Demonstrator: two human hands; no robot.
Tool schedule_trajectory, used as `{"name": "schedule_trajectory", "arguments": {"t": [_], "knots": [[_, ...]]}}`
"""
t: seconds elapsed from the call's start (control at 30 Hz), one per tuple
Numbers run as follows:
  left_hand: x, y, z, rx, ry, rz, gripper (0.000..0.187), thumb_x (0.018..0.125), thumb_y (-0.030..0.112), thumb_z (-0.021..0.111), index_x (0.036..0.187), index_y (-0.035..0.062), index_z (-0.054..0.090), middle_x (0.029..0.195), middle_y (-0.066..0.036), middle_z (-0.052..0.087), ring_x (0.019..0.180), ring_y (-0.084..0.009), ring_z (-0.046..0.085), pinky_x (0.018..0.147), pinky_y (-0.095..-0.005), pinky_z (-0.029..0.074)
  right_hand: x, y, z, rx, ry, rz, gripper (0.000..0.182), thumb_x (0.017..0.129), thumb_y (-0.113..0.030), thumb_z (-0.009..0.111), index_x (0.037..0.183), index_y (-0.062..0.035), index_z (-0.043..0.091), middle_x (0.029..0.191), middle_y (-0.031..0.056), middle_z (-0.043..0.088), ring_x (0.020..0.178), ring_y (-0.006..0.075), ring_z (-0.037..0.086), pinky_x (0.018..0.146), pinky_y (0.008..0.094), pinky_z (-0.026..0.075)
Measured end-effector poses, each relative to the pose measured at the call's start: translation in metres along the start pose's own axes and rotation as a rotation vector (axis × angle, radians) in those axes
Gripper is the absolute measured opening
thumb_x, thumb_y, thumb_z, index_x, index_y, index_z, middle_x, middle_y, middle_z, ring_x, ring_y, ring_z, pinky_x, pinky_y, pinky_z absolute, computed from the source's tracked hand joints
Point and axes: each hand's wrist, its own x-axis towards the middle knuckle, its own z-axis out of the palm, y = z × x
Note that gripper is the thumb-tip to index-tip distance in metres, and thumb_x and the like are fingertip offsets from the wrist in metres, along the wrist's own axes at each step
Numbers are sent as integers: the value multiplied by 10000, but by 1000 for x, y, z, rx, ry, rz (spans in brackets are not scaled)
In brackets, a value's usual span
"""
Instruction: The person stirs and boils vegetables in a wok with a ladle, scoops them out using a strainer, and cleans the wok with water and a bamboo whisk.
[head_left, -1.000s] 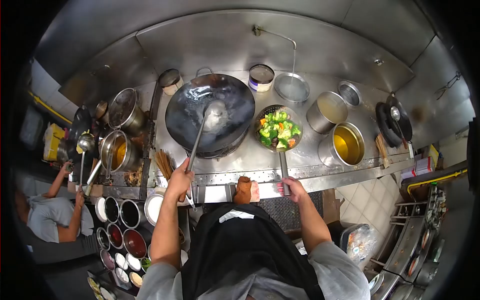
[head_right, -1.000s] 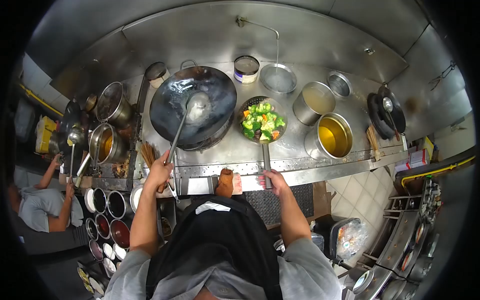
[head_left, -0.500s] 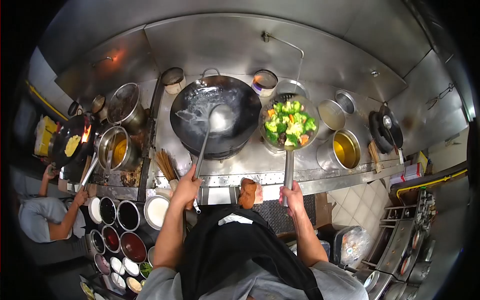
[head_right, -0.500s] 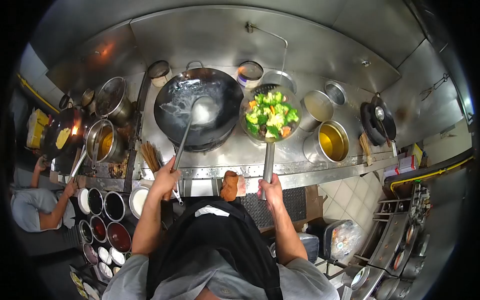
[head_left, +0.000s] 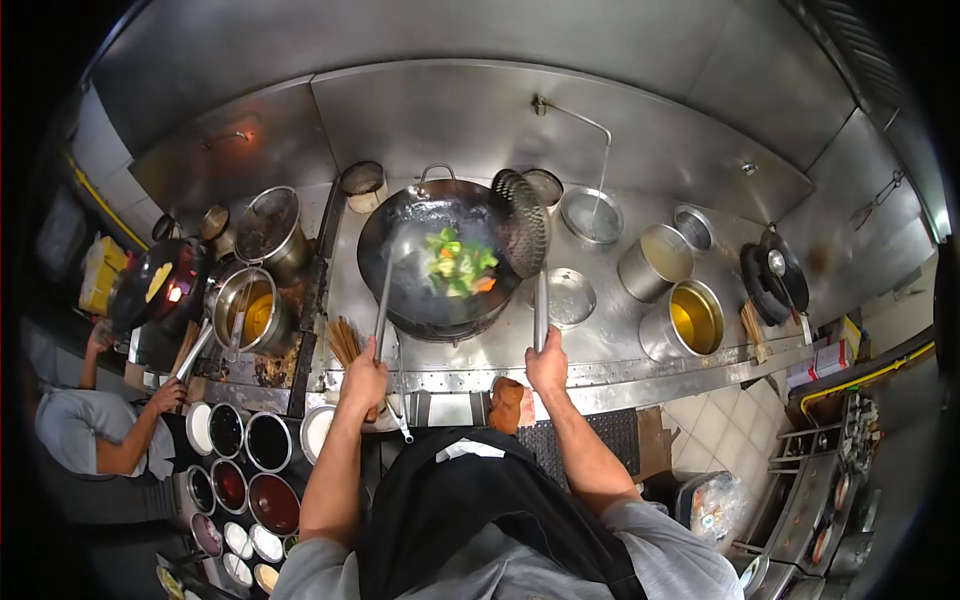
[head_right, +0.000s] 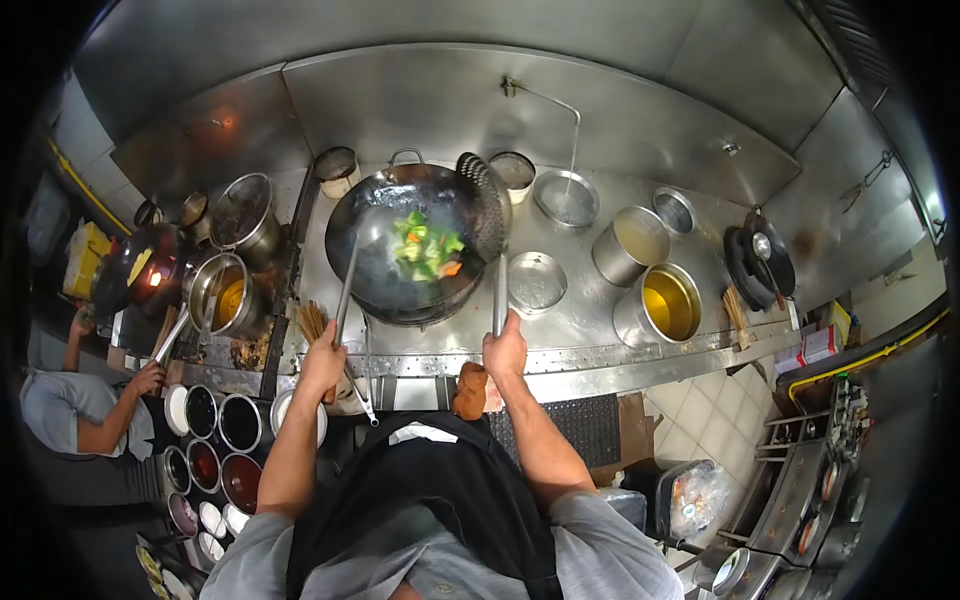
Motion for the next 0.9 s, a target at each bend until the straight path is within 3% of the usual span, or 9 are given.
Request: {"name": "schedule_trajectory", "arguments": {"t": [0.07,0.1,0.2,0.33,0.53,0.63,0.8,0.87,0.9], "knots": [[19,7,-1,46,46,24,634,916,173,595,1505,50,396,1006,-275,696,978,-438,668,860,-490,513,-2,12,-1,67,77,18,636,848,-137,675,1409,-108,377,993,300,685,965,487,663,878,529,509],[31,9,0,69,70,36,631,914,176,594,1501,52,402,1008,-278,694,975,-441,666,860,-497,512,6,38,11,95,204,-124,611,861,-119,664,1401,-101,379,906,248,692,786,402,703,743,485,556],[73,2,17,139,38,107,621,904,183,590,1501,133,423,1007,-251,699,946,-445,666,845,-510,518,1,53,-2,555,59,158,474,891,-64,604,1323,-70,409,733,67,580,496,142,570,406,320,473],[83,-8,7,379,-83,280,648,882,173,601,1504,234,433,1002,-226,705,930,-428,673,837,-513,525,4,119,-17,872,-130,303,205,865,-12,573,1045,-44,479,686,46,545,465,146,529,394,308,459],[32,12,-70,616,-35,376,693,855,128,633,1504,266,433,961,-221,706,889,-423,678,800,-515,533,17,179,-12,796,-229,446,283,895,-60,633,1159,-21,540,763,80,626,586,194,616,518,359,531],[-4,14,-51,386,52,181,714,854,107,641,1514,264,417,941,-225,705,869,-434,674,782,-513,535,10,184,-11,-299,465,-261,437,811,-85,746,1211,7,597,928,168,669,848,331,660,787,409,536],[-16,-34,-1,30,97,34,678,904,67,595,1543,140,379,808,-141,687,695,-286,661,697,-401,526,-35,174,39,297,-507,-11,602,786,-252,863,1279,-55,580,1016,103,664,949,203,647,854,355,540],[-29,-20,-5,-109,40,-55,661,908,64,590,1536,140,399,744,-85,629,644,-209,596,654,-348,503,-45,190,104,669,-554,-176,606,791,-275,849,1275,-22,586,1153,126,633,1117,224,607,951,361,502],[-32,-12,-6,-180,18,-95,652,910,63,587,1532,140,408,713,-57,600,618,-170,563,633,-321,491,-43,175,110,411,-488,-195,576,792,-276,842,1246,-18,601,1155,124,638,1108,235,615,946,366,506]]}}
